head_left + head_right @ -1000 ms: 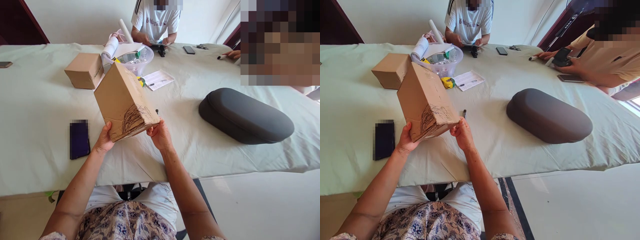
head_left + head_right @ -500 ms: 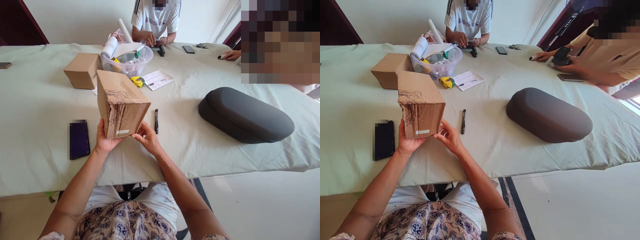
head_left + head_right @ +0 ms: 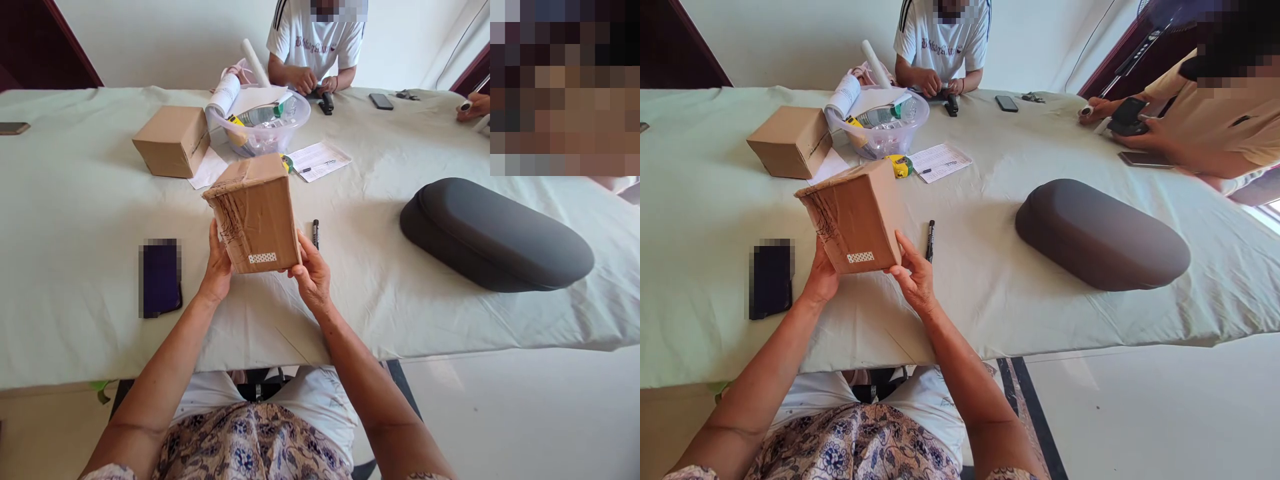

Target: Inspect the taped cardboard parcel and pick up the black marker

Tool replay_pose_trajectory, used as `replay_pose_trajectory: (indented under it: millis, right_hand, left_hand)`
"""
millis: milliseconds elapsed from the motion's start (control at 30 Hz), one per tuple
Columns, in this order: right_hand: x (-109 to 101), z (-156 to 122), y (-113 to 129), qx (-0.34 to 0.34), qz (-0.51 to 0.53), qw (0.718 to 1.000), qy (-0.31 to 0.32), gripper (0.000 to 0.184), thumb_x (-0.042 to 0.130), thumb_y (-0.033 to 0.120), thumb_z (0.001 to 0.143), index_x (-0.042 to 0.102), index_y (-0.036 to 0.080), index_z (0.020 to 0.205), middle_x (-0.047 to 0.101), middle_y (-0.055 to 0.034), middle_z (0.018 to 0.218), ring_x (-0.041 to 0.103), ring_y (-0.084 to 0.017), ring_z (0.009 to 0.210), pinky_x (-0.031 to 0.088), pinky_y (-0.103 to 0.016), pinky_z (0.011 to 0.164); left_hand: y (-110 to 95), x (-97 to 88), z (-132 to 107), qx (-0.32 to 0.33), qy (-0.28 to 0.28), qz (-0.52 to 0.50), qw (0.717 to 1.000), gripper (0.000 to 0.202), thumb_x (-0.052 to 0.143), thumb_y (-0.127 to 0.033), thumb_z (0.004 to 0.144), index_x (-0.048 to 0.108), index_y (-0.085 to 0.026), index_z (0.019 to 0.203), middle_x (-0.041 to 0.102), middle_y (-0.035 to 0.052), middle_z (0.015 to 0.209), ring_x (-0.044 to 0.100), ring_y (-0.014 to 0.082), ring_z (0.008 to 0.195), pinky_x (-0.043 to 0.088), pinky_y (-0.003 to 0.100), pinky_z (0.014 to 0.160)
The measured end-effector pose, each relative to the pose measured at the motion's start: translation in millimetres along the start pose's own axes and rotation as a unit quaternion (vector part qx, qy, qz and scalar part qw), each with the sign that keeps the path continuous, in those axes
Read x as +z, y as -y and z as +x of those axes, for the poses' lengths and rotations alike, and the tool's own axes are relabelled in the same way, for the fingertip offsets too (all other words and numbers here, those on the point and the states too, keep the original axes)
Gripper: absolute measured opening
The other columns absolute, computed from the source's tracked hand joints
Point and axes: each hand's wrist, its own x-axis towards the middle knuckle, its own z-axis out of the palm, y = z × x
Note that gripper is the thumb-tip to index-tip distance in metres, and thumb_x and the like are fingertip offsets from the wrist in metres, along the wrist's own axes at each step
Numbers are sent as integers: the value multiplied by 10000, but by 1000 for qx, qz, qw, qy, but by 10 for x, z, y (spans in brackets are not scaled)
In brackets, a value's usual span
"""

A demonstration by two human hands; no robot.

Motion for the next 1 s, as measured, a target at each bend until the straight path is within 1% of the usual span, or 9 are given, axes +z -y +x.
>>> replay_pose_trajectory:
  millis: [167,267,333,467,600,733,833,933,1000]
  right_hand:
    - [3,-30,-29,-41,-4,999,-15,693,602,700,886,537,328,1467,655,24,702,631,-164,552,602,-351,578]
    - [-10,-54,-106,-70,-24,997,-11,695,596,678,904,513,302,1483,674,18,723,635,-158,546,603,-342,574]
    - [-19,-71,-155,-79,-43,996,5,680,588,658,920,496,307,1495,710,-5,799,651,-162,571,611,-350,593]
    - [-10,-90,-193,-94,-115,989,4,773,575,693,905,404,311,1555,687,-120,1303,733,-272,1023,647,-436,832]
    - [25,-90,-175,-138,-192,972,-6,832,619,686,882,348,310,1573,536,-126,1529,545,-323,1398,567,-475,1060]
    - [35,-97,-187,-135,-208,969,-8,794,603,682,896,371,298,1551,571,-138,1487,638,-290,1278,630,-391,907]
    - [22,-106,-208,-94,-162,982,5,765,590,691,898,400,311,1533,611,-151,1441,738,-226,937,636,-339,685]
    - [14,-107,-193,-76,-85,993,23,694,549,680,929,433,318,1510,753,-89,1102,665,-158,597,603,-353,568]
    - [17,-101,-151,-74,-50,996,17,620,517,661,956,482,316,1471,720,-4,786,629,-155,520,593,-357,548]
  left_hand:
    - [18,2,-32,-15,4,-2,1000,616,590,-690,896,638,-248,1322,631,92,1456,517,311,1432,455,473,1164]
    - [-16,25,-86,-22,49,-47,997,802,476,-841,844,599,-246,1367,604,122,1475,487,341,1451,451,501,1164]
    - [-17,47,-129,-7,87,-36,996,925,598,-859,746,519,-253,1441,553,143,1520,459,366,1467,444,512,1167]
    - [0,126,-193,4,103,39,994,1069,914,-600,604,419,-258,1488,566,151,1488,519,354,1413,452,505,1160]
    - [-62,229,-194,0,69,62,996,854,954,-466,601,561,-205,1313,710,122,1252,679,309,1186,558,465,1025]
    - [-99,251,-172,8,47,81,996,794,965,-477,565,600,-195,1211,740,103,1172,703,292,1114,594,425,951]
    - [-64,213,-167,-1,44,76,996,765,954,-495,575,601,-192,1182,742,101,1146,707,287,1095,595,410,923]
    - [-14,161,-166,-12,45,57,997,748,946,-493,592,580,-202,1177,731,92,1142,706,275,1078,596,393,887]
    - [15,126,-166,-23,47,44,998,763,945,-481,601,562,-211,1204,714,94,1179,696,273,1099,592,390,889]
